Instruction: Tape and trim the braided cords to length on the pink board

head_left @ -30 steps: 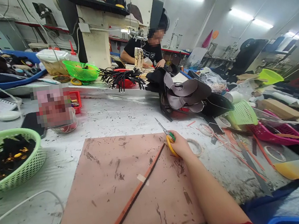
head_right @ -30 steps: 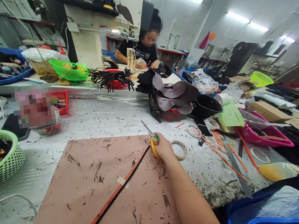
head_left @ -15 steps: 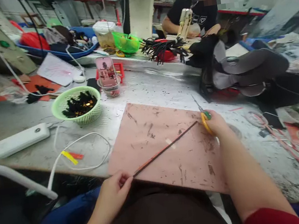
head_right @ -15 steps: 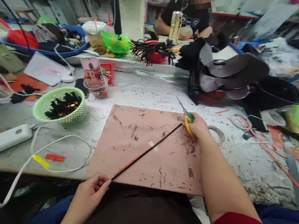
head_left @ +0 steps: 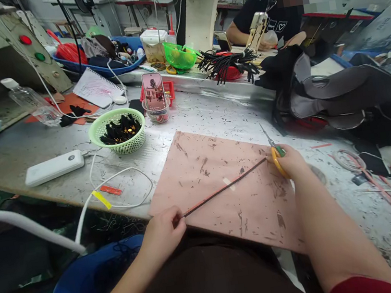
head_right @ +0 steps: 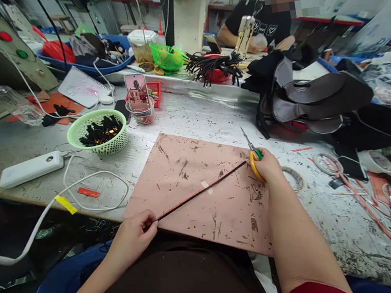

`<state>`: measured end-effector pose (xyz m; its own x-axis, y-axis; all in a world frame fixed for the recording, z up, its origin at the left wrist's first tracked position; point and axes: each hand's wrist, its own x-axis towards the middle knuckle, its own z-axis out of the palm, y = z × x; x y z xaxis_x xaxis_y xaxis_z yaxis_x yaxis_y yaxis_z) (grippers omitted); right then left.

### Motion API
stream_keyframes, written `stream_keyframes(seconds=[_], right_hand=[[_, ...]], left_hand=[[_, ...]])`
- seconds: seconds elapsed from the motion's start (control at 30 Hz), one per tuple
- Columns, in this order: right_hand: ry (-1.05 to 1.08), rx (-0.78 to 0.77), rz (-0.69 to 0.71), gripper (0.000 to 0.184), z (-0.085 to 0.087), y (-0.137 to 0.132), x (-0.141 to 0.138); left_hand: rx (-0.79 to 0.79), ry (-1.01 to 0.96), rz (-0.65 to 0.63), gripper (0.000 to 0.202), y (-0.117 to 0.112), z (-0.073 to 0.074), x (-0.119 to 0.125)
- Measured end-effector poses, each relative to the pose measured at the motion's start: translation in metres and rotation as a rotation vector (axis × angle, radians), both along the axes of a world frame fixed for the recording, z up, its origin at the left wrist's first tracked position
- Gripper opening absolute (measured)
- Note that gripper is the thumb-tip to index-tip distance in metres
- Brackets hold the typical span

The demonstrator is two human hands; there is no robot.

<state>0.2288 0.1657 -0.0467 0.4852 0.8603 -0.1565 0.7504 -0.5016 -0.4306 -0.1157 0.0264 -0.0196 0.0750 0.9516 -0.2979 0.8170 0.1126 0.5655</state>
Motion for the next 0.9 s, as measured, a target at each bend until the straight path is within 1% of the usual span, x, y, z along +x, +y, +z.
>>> stream_keyframes(seconds=[0.17,0.43,0.53,0.63,0.67,0.73,0.8,0.9], right_hand=[[0.008,0.004,-0.003,0.056,0.000,0.000,0.000],[0.042,0.017,-0.015,0.058,-0.003,0.001,0.002],[0.071,0.033,-0.024,0.058,-0.005,0.003,0.000],[0.093,0.087,-0.046,0.060,-0.003,-0.004,0.003],[0.094,0.111,-0.063,0.061,-0.001,-0.009,0.007],[0.076,0.155,-0.116,0.062,0.002,-0.025,0.023],[0.029,0.173,-0.184,0.062,0.005,-0.047,0.045],[-0.064,0.112,-0.275,0.062,0.006,-0.088,0.077]], left_hand=[[-0.033,-0.011,0.037,0.009,0.001,-0.002,0.003],[-0.058,0.018,0.052,0.009,0.003,0.000,0.008],[-0.054,0.018,0.058,0.009,0.003,-0.001,0.008],[-0.031,-0.059,0.070,0.010,0.003,-0.003,0.004],[-0.023,-0.126,0.098,0.012,0.003,-0.004,0.003],[-0.025,-0.311,0.195,0.020,0.006,-0.006,0.000],[-0.087,-0.477,0.328,0.026,0.012,-0.007,-0.001],[-0.188,-0.676,0.506,0.032,0.023,-0.005,0.006]])
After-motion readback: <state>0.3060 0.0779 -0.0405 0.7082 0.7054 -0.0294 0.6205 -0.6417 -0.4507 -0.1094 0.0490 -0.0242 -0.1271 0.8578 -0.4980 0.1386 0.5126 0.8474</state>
